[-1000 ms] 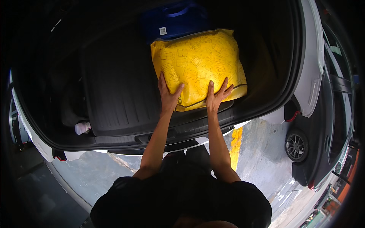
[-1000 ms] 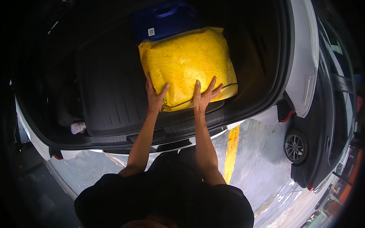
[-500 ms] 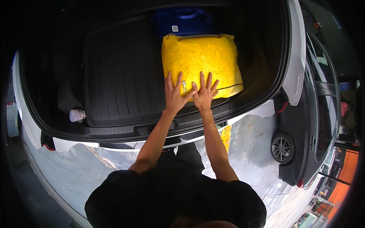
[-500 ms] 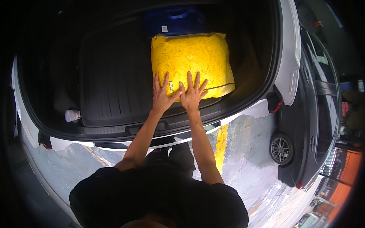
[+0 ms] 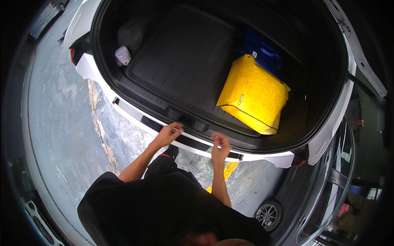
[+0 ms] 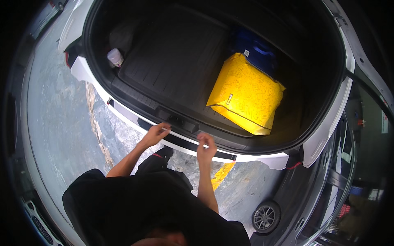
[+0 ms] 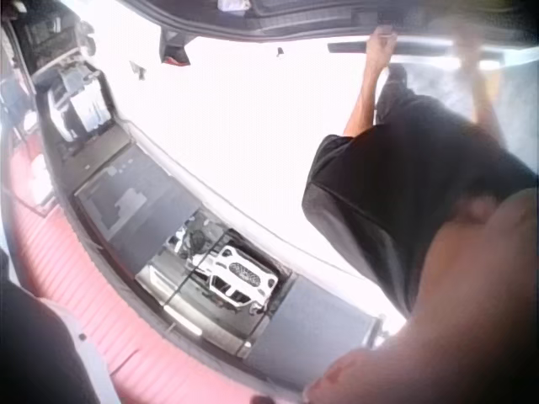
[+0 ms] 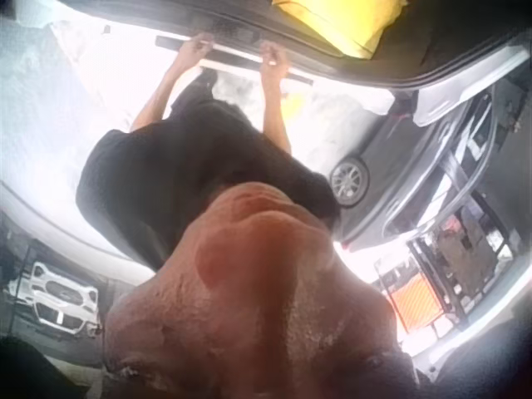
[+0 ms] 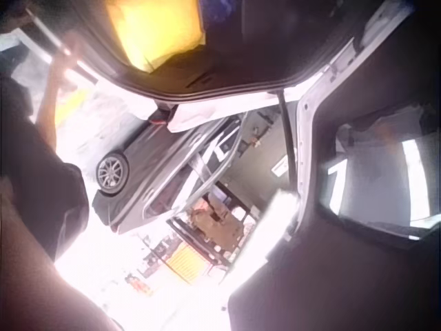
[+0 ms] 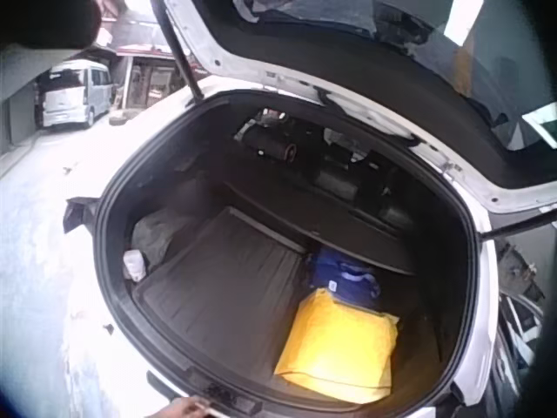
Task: The person removes black rubber floor mats from the interior of a white car and wipes them with a gray cloth. They then place the cleaned mats into the trunk of the car, arranging them alongside a blue bag and a yellow bag.
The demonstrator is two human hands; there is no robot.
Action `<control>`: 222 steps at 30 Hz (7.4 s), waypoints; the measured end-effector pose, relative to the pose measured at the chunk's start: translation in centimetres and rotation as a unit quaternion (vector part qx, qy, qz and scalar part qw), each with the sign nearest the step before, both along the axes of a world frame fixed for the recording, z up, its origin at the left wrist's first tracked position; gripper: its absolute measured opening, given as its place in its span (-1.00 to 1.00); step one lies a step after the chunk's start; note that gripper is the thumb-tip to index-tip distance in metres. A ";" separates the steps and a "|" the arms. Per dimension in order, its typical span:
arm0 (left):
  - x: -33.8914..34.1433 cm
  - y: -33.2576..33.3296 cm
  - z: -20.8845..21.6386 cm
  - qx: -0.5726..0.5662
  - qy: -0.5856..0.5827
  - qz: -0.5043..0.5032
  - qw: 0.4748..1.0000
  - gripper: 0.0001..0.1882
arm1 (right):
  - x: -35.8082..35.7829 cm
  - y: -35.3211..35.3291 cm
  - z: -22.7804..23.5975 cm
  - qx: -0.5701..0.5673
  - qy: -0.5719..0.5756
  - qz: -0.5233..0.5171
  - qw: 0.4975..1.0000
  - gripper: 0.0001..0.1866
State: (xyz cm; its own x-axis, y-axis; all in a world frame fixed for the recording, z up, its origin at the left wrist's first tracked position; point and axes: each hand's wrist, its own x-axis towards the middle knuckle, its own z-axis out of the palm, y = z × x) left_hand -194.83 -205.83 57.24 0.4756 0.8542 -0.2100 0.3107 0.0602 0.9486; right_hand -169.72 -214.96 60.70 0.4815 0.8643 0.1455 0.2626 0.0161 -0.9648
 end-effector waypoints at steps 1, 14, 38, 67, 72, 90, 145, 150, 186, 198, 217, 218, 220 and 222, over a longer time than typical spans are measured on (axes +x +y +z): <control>-5.1 -3.3 -4.8 0.003 0.064 0.038 0.997 -0.62 | -3.3 -1.8 1.2 -0.037 0.011 0.072 0.997 -0.85; -26.0 -36.8 -16.0 -0.042 0.343 0.142 0.928 -0.53 | -4.9 -16.9 18.0 0.036 -0.236 0.226 0.945 -0.80; -37.2 -45.8 -26.2 0.013 0.354 0.044 0.934 -0.30 | -13.3 -26.1 70.8 0.517 -0.623 -0.284 0.514 -0.41; -38.6 -75.4 -16.9 -0.180 0.181 0.321 0.912 -0.57 | 3.8 -24.8 70.3 0.301 -0.539 -0.430 0.659 -0.29; -34.0 -78.7 -19.2 -0.129 0.199 0.290 0.927 -0.57 | 3.7 -27.1 72.8 0.245 -0.581 -0.414 0.656 -0.49; -46.1 -94.3 -22.7 -0.228 0.092 0.461 0.852 -0.60 | -14.3 -28.6 26.8 0.012 -0.536 -0.113 0.837 -0.67; -160.2 -33.0 -20.8 -0.362 -0.075 0.631 0.682 -0.45 | -128.8 13.4 -21.1 -0.563 -0.065 0.271 0.778 -0.74; -185.1 -10.5 -14.5 -0.164 -0.024 0.692 0.703 -0.64 | -131.9 18.7 -24.7 -0.619 -0.046 0.230 0.750 -0.77; -229.5 104.5 -6.3 -0.136 -0.042 0.624 0.768 -0.55 | -187.0 114.7 -23.9 -0.809 0.023 0.183 0.558 -0.38; -223.4 114.4 -19.1 -0.550 -0.066 0.583 0.594 -0.59 | -223.6 178.7 -17.0 -0.454 -0.021 0.366 0.812 -0.57; -262.8 185.6 -36.1 -0.255 0.133 0.594 0.751 -0.48 | -256.9 222.3 -38.3 -0.230 -0.420 0.576 0.663 -0.20; -263.9 187.8 -39.4 -0.274 0.158 0.573 0.756 -0.44 | -260.0 225.0 -41.6 -0.220 -0.429 0.579 0.657 -0.18; -266.3 192.3 -46.9 -0.287 0.241 0.538 0.755 -0.30 | -265.7 230.5 -49.8 -0.150 -0.453 0.606 0.636 -0.15; -268.3 194.5 -55.3 -0.299 0.304 0.531 0.732 -0.18 | -270.9 235.2 -57.8 -0.055 -0.518 0.624 0.583 -0.11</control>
